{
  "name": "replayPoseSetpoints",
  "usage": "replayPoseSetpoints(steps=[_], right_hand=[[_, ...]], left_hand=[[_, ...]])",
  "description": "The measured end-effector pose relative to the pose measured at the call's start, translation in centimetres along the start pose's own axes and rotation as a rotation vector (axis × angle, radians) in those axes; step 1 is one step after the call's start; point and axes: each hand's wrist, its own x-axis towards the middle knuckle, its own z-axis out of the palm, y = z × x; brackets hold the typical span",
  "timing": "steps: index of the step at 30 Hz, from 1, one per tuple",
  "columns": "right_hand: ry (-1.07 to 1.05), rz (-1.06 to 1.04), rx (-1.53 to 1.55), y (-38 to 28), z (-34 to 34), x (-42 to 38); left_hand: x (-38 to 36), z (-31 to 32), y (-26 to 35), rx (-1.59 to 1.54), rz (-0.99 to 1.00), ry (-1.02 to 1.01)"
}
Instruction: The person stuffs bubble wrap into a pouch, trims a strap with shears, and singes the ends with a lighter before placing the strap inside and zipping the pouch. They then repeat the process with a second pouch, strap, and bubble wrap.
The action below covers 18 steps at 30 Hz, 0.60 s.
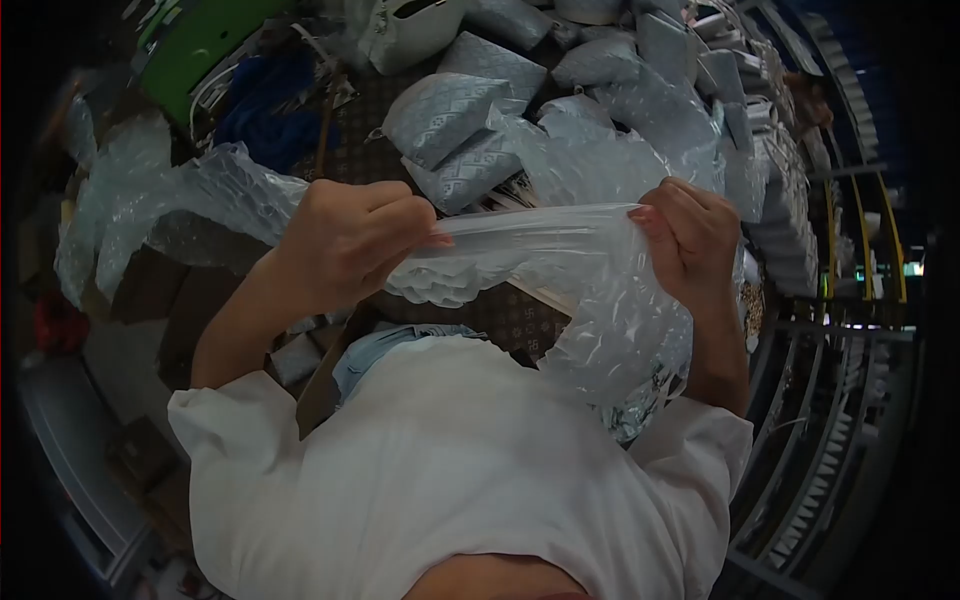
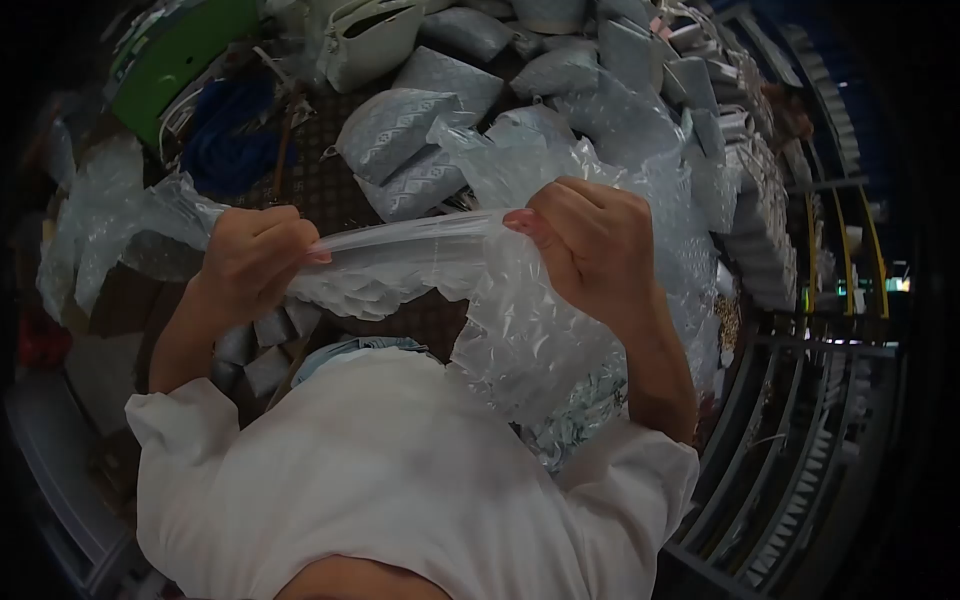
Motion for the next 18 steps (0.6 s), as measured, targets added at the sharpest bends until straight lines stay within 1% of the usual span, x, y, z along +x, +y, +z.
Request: replayPoseSetpoints(steps=[1, 3, 5, 6, 7, 8, 9, 10, 11, 13, 14, 15, 16, 17, 18], right_hand=[[0.025, 0.039, 0.014, 1.4, -0.7, -1.9], [-0.073, 0.096, -0.042, 1.5, -1.6, -2.9], [0.188, 0.591, -0.302, 4.5, -3.4, -6.9], [0.199, 0.604, -0.307, 11.1, -8.3, -10.9], [0.272, 0.411, -0.741, 13.1, -12.7, -15.9], [0.340, 0.188, -1.163, 14.6, -17.7, -21.7], [0.322, 0.677, -1.232, 16.0, -24.0, -27.7], [0.306, 0.677, -1.225, 16.0, -23.6, -26.4], [0.318, 0.650, -1.226, 21.4, -32.6, -35.2], [0.328, 0.606, -1.238, 25.3, -42.9, -45.5], [0.343, 0.588, -1.249, 30.2, -50.8, -52.4], [0.362, 0.575, -1.269, 33.6, -54.6, -55.5], [0.376, 0.561, -1.299, 35.6, -55.2, -55.7], [0.385, 0.543, -1.333, 36.5, -52.2, -51.8], [0.391, 0.522, -1.364, 37.9, -49.1, -47.4]], left_hand=[[1.5, 1.4, 0.5, -0.008, 0.012, -0.047], [2.1, 2.2, 0.1, -0.053, 0.029, -0.075], [0.2, 1.8, -2.2, -0.068, -0.037, 0.212], [-3.0, -0.4, -5.0, 0.016, -0.414, 0.326], [-7.2, -3.4, -8.4, 0.116, -0.801, 0.453], [-11.1, -5.6, -11.1, 0.274, -0.803, 0.368], [-14.5, -6.6, -12.8, 0.425, -0.806, 0.272], [-17.0, -6.5, -13.3, 0.440, -0.869, 0.069], [-19.6, -5.8, -13.6, 0.458, -0.916, -0.141], [-26.3, -2.1, -14.3, 0.567, -0.921, -0.456], [-28.9, -0.8, -14.8, 0.643, -1.127, -0.770], [-33.5, -0.3, -16.4, 0.738, -1.107, -1.012], [-33.4, 0.1, -15.3, 0.850, -1.151, -1.139], [-35.9, 0.6, -15.1, 0.962, -1.190, -1.263], [-39.3, -1.2, -16.6, 0.070, -1.134, -0.857]])
